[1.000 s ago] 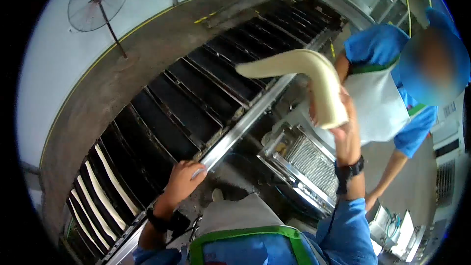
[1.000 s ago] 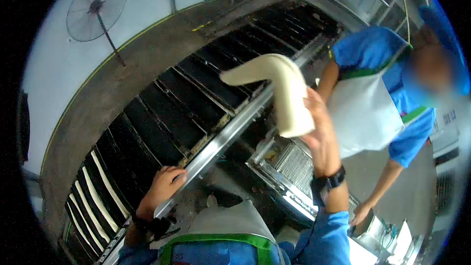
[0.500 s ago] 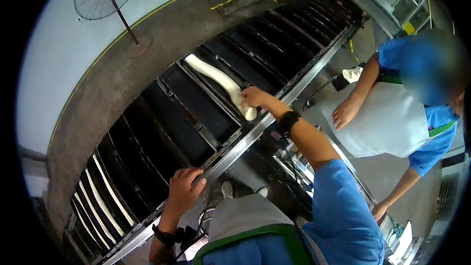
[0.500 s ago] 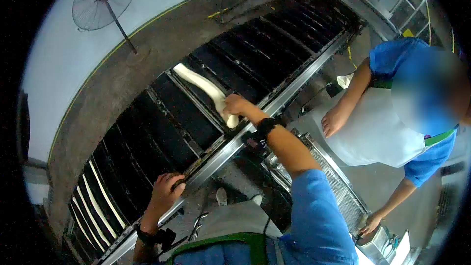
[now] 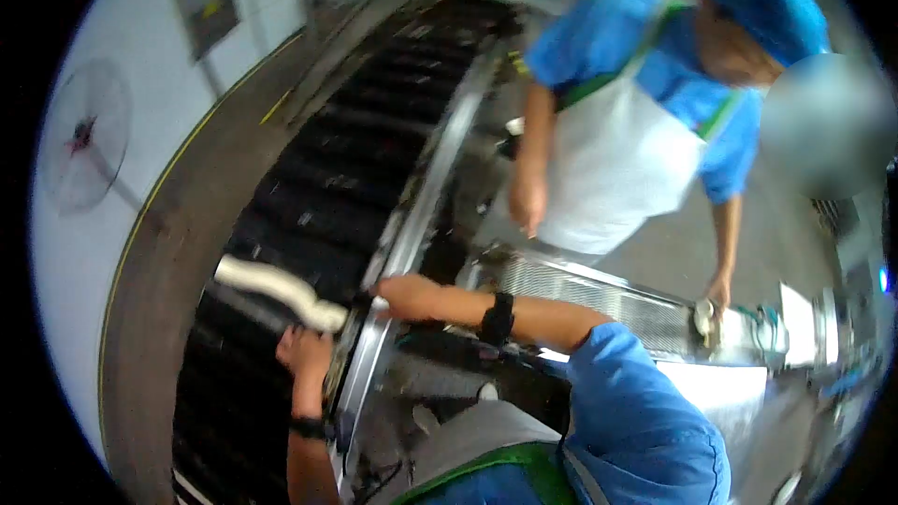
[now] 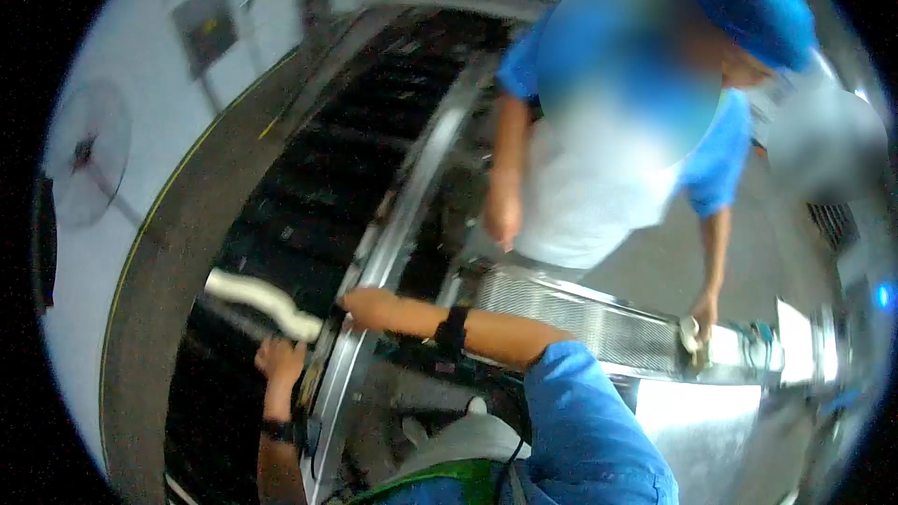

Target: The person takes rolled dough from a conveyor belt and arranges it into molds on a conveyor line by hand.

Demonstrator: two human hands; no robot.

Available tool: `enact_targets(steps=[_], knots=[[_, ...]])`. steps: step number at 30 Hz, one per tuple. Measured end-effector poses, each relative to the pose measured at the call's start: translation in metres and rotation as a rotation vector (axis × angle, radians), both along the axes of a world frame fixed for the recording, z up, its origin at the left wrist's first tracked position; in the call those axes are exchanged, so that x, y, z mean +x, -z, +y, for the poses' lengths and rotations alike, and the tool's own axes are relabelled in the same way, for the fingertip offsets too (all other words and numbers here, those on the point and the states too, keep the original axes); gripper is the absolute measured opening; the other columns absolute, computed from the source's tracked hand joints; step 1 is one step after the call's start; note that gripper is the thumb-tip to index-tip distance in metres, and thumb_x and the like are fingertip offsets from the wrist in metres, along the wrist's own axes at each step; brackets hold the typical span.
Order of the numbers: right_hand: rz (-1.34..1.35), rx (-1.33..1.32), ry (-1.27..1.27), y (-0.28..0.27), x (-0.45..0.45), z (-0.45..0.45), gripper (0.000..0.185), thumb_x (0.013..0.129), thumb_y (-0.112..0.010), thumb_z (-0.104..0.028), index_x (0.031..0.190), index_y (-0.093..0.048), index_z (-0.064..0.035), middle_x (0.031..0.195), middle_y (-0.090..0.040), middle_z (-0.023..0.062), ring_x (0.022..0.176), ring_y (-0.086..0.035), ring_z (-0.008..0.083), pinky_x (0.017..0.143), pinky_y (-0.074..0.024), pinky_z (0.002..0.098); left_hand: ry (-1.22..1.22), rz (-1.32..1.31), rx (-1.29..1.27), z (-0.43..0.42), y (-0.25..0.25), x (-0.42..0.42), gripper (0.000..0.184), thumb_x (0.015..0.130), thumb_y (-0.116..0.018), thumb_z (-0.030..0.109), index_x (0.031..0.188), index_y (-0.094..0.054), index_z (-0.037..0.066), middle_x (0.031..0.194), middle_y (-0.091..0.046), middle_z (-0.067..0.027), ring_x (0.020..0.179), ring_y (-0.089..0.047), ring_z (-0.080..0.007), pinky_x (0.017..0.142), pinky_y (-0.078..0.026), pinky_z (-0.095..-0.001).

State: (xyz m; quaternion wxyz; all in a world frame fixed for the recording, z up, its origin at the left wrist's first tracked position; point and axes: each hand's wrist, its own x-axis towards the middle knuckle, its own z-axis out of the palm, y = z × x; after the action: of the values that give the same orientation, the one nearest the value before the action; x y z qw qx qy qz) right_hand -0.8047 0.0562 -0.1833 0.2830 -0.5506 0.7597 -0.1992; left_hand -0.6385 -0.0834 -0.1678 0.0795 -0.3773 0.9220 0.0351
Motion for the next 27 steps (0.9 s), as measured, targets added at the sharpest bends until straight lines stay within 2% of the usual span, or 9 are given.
enact_targets(steps=[2,4,10,16,18,20,21,24,27], knots=[[-0.121,-0.102,0.066,0.002,-0.035,0.055,0.038,0.069,-0.059,-0.03,0.093,-0.053,-0.0019,0.08,-0.057,0.0165,0.076,-0.054,0.0335,0.066,-0.0431,0.038,-0.039,-0.148,0.009,-0.012,0.005,-0.013,0.032,0.072,-0.051,0.031,0.084,-0.06,0.003,0.102,-0.052,-0.0122,0.102,-0.042,-0.0274,0.085,-0.033,-0.0388],[-0.093,-0.113,0.182,0.026,-0.083,0.11,0.037,0.069,-0.058,-0.032,0.09,-0.054,-0.0017,0.072,-0.057,0.0168,0.069,-0.054,0.035,0.06,-0.0429,0.0387,-0.088,-0.083,-0.029,-0.016,0.027,-0.037,0.036,0.074,-0.051,0.032,0.09,-0.056,0.0,0.106,-0.049,-0.0149,0.102,-0.041,-0.0295,0.082,-0.033,-0.0456],[-0.157,0.08,0.418,0.057,-0.018,0.243,0.03,0.073,-0.055,-0.029,0.086,-0.055,-0.0016,0.072,-0.057,0.0141,0.066,-0.055,0.0233,0.061,-0.0428,0.0348,-0.315,-0.071,0.142,-0.015,0.035,0.031,0.033,0.081,-0.046,0.026,0.093,-0.049,-0.004,0.095,-0.045,-0.0171,0.101,-0.036,-0.03,0.075,-0.031,-0.0486],[-0.264,0.11,0.721,0.06,0.025,0.332,0.036,0.076,-0.054,-0.029,0.097,-0.053,-0.0008,0.092,-0.057,0.0141,0.079,-0.055,0.0249,0.07,-0.0441,0.0333,-0.154,0.109,0.154,-0.05,0.077,0.035,0.029,0.079,-0.047,0.023,0.073,-0.045,-0.005,0.087,-0.042,-0.0198,0.097,-0.036,-0.0318,0.071,-0.03,-0.049],[-0.278,0.127,0.7,0.088,0.023,0.36,0.035,0.077,-0.053,-0.028,0.101,-0.052,-0.0018,0.096,-0.056,0.0131,0.085,-0.054,0.0249,0.077,-0.042,0.0346,-0.082,-0.047,0.263,-0.027,0.047,0.021,0.033,0.079,-0.047,0.024,0.091,-0.048,-0.006,0.106,-0.041,-0.0215,0.099,-0.038,-0.0345,0.076,-0.032,-0.0475],[-0.271,0.224,0.883,0.066,0.043,0.381,0.035,0.077,-0.052,-0.028,0.1,-0.053,-0.0021,0.095,-0.057,0.0123,0.083,-0.054,0.024,0.076,-0.0421,0.0348,-0.253,0.322,0.37,0.004,0.03,0.026,0.045,0.079,-0.048,0.025,0.111,-0.04,-0.005,0.121,-0.032,-0.0207,0.104,-0.038,-0.0362,0.083,-0.032,-0.0427],[-0.288,0.197,0.96,0.075,0.049,0.392,0.036,0.076,-0.053,-0.029,0.101,-0.053,-0.0035,0.095,-0.057,0.0124,0.081,-0.055,0.023,0.074,-0.0428,0.0345,-0.205,0.102,0.441,-0.023,0.044,0.021,0.052,0.079,-0.047,0.026,0.12,-0.031,-0.002,0.126,-0.027,-0.0184,0.111,-0.032,-0.0344,0.089,-0.03,-0.0399],[-0.281,0.125,1.084,0.092,0.072,0.443,0.037,0.072,-0.058,-0.035,0.09,-0.057,-0.0033,0.078,-0.059,0.0111,0.066,-0.056,0.0217,0.059,-0.0464,0.0319,-0.303,0.373,0.506,0.002,0.043,0.024,0.057,0.079,-0.048,0.028,0.124,-0.026,0.001,0.127,-0.024,-0.0186,0.113,-0.03,-0.0324,0.089,-0.03,-0.0395],[-0.313,0.101,1.269,0.123,0.095,0.491,0.033,0.071,-0.059,-0.034,0.085,-0.059,-0.0038,0.068,-0.057,0.0096,0.058,-0.055,0.0181,0.048,-0.0456,0.0275,-0.347,0.301,0.516,-0.012,0.06,0.021,0.061,0.077,-0.049,0.032,0.124,-0.025,0.001,0.128,-0.024,-0.0182,0.114,-0.029,-0.0317,0.09,-0.029,-0.0413]])
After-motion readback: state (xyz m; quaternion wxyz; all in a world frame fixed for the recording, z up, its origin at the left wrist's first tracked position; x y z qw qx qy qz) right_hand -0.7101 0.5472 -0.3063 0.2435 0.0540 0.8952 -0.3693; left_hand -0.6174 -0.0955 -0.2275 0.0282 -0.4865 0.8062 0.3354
